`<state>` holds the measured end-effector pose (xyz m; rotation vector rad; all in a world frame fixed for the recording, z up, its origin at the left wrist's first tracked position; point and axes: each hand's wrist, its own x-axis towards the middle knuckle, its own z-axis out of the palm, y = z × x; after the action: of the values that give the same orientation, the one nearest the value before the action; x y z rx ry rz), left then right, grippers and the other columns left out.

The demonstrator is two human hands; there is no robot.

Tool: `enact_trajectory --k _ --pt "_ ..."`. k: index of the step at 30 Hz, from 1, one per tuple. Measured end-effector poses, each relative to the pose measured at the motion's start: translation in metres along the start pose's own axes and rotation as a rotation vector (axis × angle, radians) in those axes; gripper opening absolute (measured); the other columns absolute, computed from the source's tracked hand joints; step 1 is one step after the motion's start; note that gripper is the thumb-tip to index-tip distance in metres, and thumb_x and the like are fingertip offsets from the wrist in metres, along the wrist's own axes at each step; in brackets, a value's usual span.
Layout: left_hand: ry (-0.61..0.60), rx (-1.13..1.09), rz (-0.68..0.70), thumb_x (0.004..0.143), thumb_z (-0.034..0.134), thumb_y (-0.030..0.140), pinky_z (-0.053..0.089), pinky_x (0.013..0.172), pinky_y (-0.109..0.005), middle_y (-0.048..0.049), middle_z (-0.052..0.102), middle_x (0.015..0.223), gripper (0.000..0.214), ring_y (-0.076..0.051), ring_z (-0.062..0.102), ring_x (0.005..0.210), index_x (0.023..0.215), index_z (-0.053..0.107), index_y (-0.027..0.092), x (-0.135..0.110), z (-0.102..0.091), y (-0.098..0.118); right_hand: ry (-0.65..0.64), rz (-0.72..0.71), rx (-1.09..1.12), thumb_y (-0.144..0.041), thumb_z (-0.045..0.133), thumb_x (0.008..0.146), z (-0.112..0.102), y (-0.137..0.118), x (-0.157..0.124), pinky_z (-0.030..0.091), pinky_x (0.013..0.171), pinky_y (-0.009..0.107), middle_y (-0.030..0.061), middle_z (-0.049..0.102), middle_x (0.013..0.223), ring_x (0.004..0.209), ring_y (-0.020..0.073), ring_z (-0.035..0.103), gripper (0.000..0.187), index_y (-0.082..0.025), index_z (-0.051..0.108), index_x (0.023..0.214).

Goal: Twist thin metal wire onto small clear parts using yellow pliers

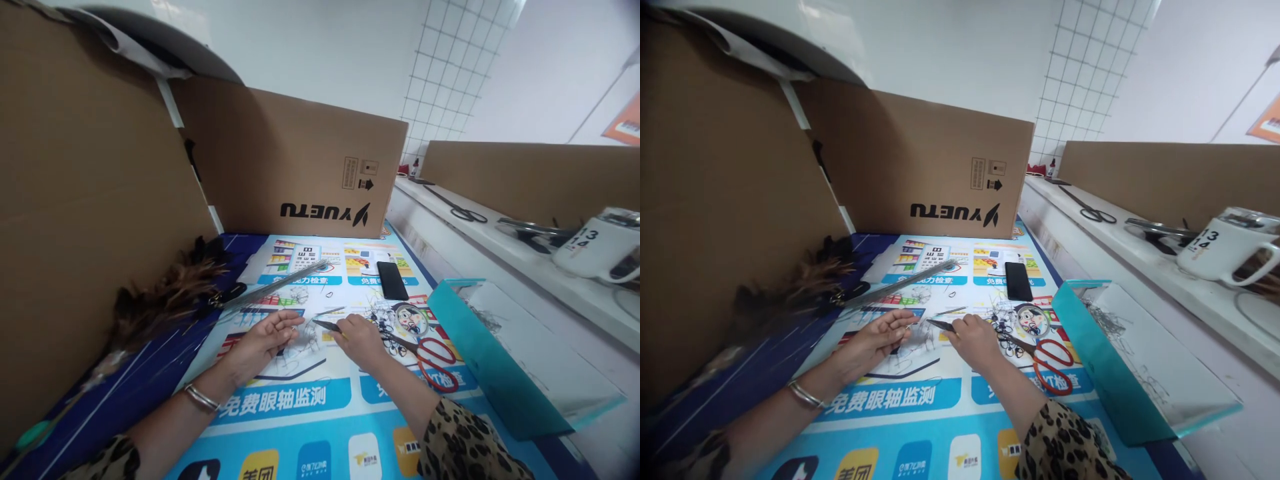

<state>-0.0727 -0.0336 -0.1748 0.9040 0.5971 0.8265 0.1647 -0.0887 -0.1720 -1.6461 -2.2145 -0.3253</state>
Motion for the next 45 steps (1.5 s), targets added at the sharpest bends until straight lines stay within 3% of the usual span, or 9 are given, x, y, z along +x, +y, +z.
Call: enact_trajectory --k 36,45 --pt "0.002 0.073 -0.017 0.072 0.066 0.016 0.044 0.073 -0.025 -0.0064 0.061 0.098 0.026 -0.013 0.059 0.074 0.097 0.060 0.017 -0.001 0.008 0.002 -0.014 -0.020 0.061 -0.042 0.041 0.088 -0.001 -0.001 0.001 0.035 0.071 0.023 0.0046 0.056 0.078 0.080 0.0154 0.050 0.029 -0.019 0.057 0.082" --pt "-0.018 0.207 -0.011 0.073 0.065 0.023 0.039 0.057 -0.019 -0.0040 0.060 0.089 0.023 -0.011 0.054 0.067 0.094 0.061 0.017 -0.004 0.010 0.004 0.010 -0.040 0.051 -0.041 0.043 0.087 0.000 -0.002 0.000 0.035 0.069 0.023 0.0049 0.055 0.077 0.077 0.0151 0.050 0.028 -0.018 0.057 0.080"
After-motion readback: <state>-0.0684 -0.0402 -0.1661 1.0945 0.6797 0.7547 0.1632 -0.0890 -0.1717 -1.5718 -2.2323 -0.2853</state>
